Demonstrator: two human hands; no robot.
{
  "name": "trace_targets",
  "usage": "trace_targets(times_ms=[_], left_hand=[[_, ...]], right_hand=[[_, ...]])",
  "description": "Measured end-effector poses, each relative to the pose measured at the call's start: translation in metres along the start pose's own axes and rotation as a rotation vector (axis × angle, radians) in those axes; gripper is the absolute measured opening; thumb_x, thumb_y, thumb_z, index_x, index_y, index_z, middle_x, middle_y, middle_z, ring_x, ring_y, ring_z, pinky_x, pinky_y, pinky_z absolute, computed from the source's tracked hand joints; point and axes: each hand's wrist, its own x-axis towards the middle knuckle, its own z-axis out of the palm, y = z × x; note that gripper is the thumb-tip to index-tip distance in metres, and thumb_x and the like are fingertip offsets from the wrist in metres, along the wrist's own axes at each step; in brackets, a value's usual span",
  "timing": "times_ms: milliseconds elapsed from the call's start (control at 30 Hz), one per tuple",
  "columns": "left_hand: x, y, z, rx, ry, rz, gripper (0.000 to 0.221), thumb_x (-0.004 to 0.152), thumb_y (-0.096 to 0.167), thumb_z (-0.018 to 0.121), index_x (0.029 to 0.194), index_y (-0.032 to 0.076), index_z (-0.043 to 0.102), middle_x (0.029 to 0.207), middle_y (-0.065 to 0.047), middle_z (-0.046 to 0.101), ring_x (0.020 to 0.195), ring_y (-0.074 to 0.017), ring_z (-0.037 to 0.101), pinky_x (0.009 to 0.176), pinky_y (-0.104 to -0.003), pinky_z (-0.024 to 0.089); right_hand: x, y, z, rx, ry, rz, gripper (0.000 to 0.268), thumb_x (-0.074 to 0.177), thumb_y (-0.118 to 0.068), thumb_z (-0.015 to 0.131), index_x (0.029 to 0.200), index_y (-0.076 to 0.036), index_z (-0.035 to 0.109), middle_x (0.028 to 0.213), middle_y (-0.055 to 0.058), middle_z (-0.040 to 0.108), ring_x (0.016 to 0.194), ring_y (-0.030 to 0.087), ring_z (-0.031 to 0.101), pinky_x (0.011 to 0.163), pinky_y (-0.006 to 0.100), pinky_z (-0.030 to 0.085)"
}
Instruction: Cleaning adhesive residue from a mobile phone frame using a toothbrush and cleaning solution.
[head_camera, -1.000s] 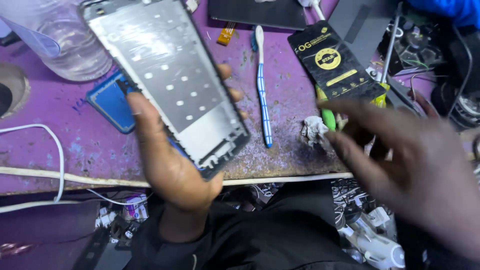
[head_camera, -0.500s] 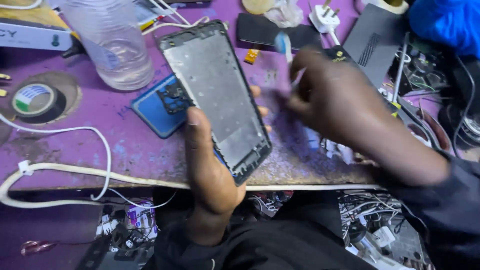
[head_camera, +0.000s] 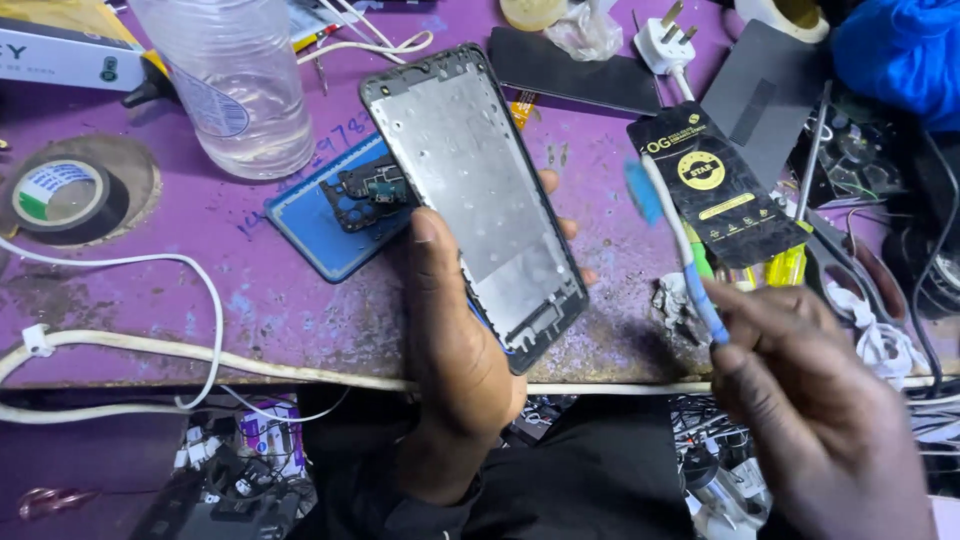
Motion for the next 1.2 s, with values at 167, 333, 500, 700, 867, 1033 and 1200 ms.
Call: trace_targets(times_ms=[167,333,500,700,867,1033,1200], left_hand=[[-0.005,-0.006,0.016,0.114,0.100,-0.012,0.069,0.093,0.055,0.041,0.135,0.004,0.059,0.118,-0.021,0.075,0.088,-0.0279,0.073,0.063,-0.045,0.065],[-0.007,-0.006,0.027,0.231,0.172,0.031,0.068,0.093,0.053,0.036,0.128,0.002,0.064,0.116,-0.018,0.077,0.082,-0.0257,0.074,0.058,-0.040,0.064],[-0.004,-0.023,0.018,0.205,0.036,0.137,0.065,0.101,0.048,0.036,0.132,-0.003,0.062,0.118,-0.023,0.075,0.096,-0.0286,0.072,0.079,-0.043,0.063],[-0.005,-0.025,0.017,0.216,0.010,0.138,0.069,0.100,0.050,0.035,0.128,-0.006,0.064,0.122,-0.024,0.074,0.103,-0.0293,0.070,0.092,-0.041,0.059],[-0.009,-0.021,0.019,0.313,0.064,0.092,0.072,0.093,0.058,0.035,0.128,0.001,0.063,0.117,-0.019,0.077,0.085,-0.0287,0.076,0.070,-0.041,0.064],[-0.012,-0.023,0.018,0.299,0.030,0.179,0.073,0.094,0.059,0.036,0.129,0.000,0.062,0.116,-0.020,0.075,0.083,-0.0264,0.075,0.060,-0.038,0.065],[-0.014,-0.027,0.018,0.325,0.043,0.196,0.069,0.097,0.056,0.035,0.125,0.000,0.064,0.114,-0.020,0.077,0.084,-0.0257,0.075,0.071,-0.036,0.063]], right_hand=[[-0.017,0.015,0.010,0.009,0.024,-0.130,0.039,0.095,0.002,0.059,0.134,0.001,0.066,0.118,0.016,0.060,0.118,0.025,0.060,0.102,0.035,0.049],[-0.017,0.016,0.005,-0.096,0.046,-0.177,0.047,0.098,-0.001,0.054,0.144,0.006,0.057,0.113,0.017,0.064,0.105,0.025,0.066,0.095,0.033,0.049],[-0.024,0.031,0.008,-0.089,-0.007,-0.214,0.054,0.096,-0.004,0.055,0.150,-0.005,0.053,0.116,0.015,0.062,0.111,0.027,0.061,0.097,0.039,0.049],[-0.032,0.048,0.015,-0.012,-0.063,-0.244,0.053,0.094,0.003,0.056,0.146,-0.009,0.060,0.114,0.011,0.051,0.103,0.021,0.058,0.096,0.030,0.046],[-0.043,0.037,0.004,-0.077,-0.159,-0.270,0.055,0.093,0.007,0.050,0.145,-0.006,0.057,0.116,0.013,0.065,0.104,0.022,0.070,0.092,0.027,0.051],[-0.055,0.047,-0.003,-0.038,-0.223,-0.186,0.051,0.095,-0.002,0.053,0.144,-0.009,0.061,0.111,0.006,0.069,0.091,0.012,0.074,0.085,0.021,0.051],[-0.043,0.034,0.013,-0.070,-0.141,-0.207,0.051,0.095,0.004,0.051,0.144,-0.007,0.059,0.110,0.012,0.065,0.089,0.021,0.070,0.082,0.026,0.052]])
